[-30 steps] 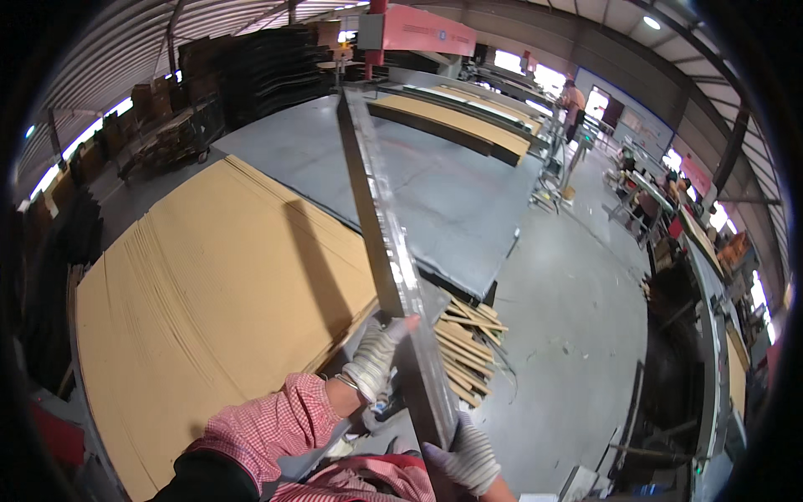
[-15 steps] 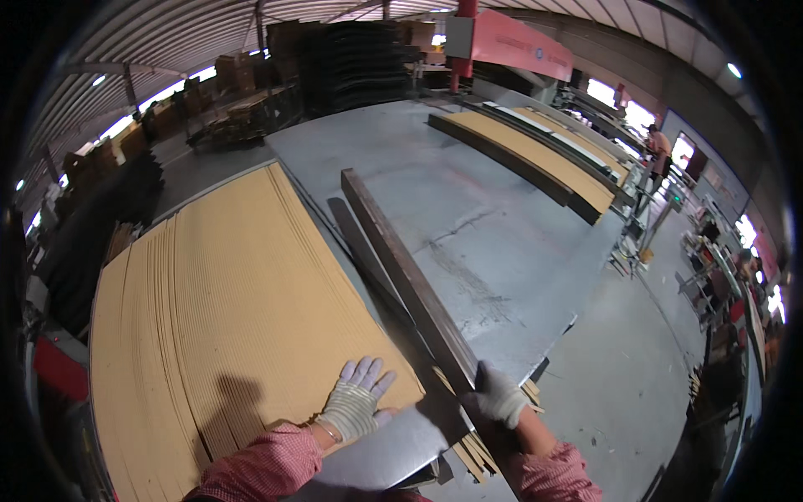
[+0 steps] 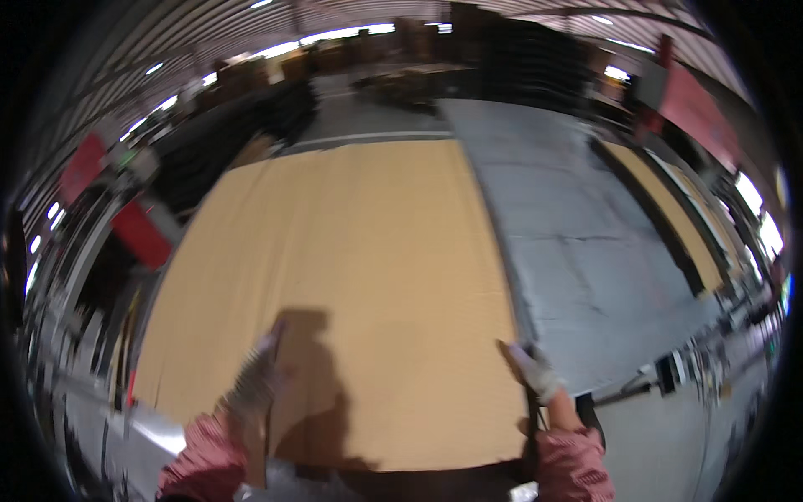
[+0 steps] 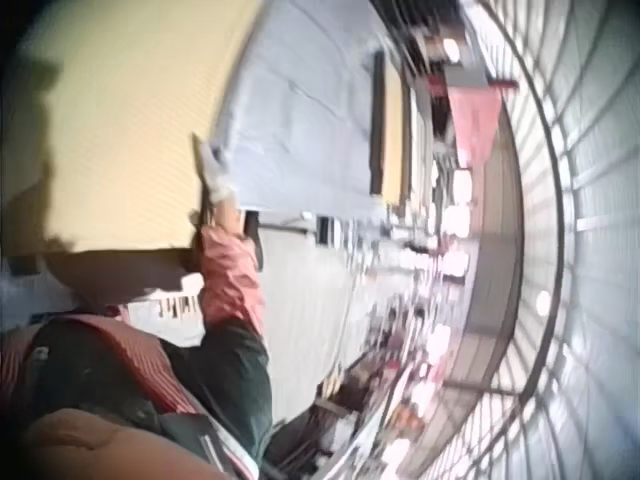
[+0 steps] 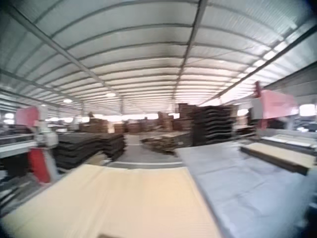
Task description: Cutting cardboard sheets and thin wooden strips using a utility knife on a metal workstation in an industrial setting.
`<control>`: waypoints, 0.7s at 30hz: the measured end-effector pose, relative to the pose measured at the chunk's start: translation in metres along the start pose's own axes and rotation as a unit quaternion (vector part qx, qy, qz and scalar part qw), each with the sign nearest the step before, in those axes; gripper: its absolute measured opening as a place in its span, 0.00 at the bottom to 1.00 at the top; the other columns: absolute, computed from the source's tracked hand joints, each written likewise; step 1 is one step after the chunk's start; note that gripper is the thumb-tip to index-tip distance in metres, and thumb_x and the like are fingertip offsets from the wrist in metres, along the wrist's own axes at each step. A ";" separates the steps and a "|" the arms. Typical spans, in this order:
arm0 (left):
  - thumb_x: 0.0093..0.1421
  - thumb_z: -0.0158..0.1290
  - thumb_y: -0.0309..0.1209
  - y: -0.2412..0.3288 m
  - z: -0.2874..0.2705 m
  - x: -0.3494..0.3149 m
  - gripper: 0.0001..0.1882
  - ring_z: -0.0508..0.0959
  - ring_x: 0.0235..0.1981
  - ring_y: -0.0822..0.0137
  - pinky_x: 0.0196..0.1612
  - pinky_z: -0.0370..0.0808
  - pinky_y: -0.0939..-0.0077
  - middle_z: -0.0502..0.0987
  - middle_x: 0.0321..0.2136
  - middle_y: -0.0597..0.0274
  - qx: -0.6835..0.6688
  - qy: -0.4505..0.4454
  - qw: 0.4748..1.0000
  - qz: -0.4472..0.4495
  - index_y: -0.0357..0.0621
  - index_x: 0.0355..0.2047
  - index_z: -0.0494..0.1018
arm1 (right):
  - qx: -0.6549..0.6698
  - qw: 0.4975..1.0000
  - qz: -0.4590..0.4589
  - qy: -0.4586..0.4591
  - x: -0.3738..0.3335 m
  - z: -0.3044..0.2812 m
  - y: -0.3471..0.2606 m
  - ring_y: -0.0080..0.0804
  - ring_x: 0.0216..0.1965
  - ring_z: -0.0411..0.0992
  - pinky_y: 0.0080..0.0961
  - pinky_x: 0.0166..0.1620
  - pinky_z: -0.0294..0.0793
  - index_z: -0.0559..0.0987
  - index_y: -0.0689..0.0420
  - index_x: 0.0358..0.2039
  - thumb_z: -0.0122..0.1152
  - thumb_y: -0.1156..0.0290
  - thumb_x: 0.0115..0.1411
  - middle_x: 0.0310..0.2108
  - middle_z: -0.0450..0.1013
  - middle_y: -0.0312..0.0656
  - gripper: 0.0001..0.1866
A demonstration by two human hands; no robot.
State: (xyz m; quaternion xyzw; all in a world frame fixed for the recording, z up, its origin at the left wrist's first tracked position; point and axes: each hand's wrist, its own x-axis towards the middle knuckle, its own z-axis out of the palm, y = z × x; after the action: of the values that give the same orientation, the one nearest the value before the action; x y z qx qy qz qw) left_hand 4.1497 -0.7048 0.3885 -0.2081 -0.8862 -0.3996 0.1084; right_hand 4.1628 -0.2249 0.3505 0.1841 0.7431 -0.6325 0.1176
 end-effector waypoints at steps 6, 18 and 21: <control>0.53 0.58 0.46 -0.287 -0.299 -0.175 0.42 0.69 0.54 0.54 0.56 0.65 0.67 0.69 0.52 0.39 0.220 0.286 0.873 -0.328 0.32 0.61 0.58 | -0.283 0.933 -0.005 0.221 -0.002 -0.045 0.116 0.26 0.37 0.65 0.26 0.44 0.68 0.76 0.62 0.40 0.57 0.40 0.57 0.36 0.74 0.40 0.32; 0.48 0.49 0.69 -0.371 -0.476 -0.212 0.48 0.73 0.51 0.43 0.54 0.66 0.60 0.75 0.46 0.38 0.227 0.127 0.820 -0.510 0.34 0.49 0.70 | -0.284 0.878 -0.012 0.386 -0.141 0.039 0.092 0.31 0.36 0.69 0.29 0.41 0.70 0.75 0.69 0.39 0.56 0.37 0.56 0.34 0.75 0.47 0.39; 0.48 0.50 0.68 -0.390 -0.482 -0.240 0.45 0.74 0.49 0.43 0.52 0.68 0.59 0.76 0.44 0.39 0.285 0.151 0.810 -0.490 0.35 0.47 0.71 | -0.153 0.927 -0.037 0.341 -0.154 0.037 0.109 0.28 0.32 0.66 0.26 0.39 0.69 0.73 0.66 0.48 0.59 0.45 0.59 0.28 0.71 0.40 0.33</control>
State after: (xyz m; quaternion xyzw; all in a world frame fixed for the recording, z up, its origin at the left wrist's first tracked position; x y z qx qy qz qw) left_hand 4.1976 -1.3670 0.3603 0.3566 -0.9172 -0.1555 0.0858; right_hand 4.3458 -0.2658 0.3088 0.3413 0.8322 -0.4141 -0.1395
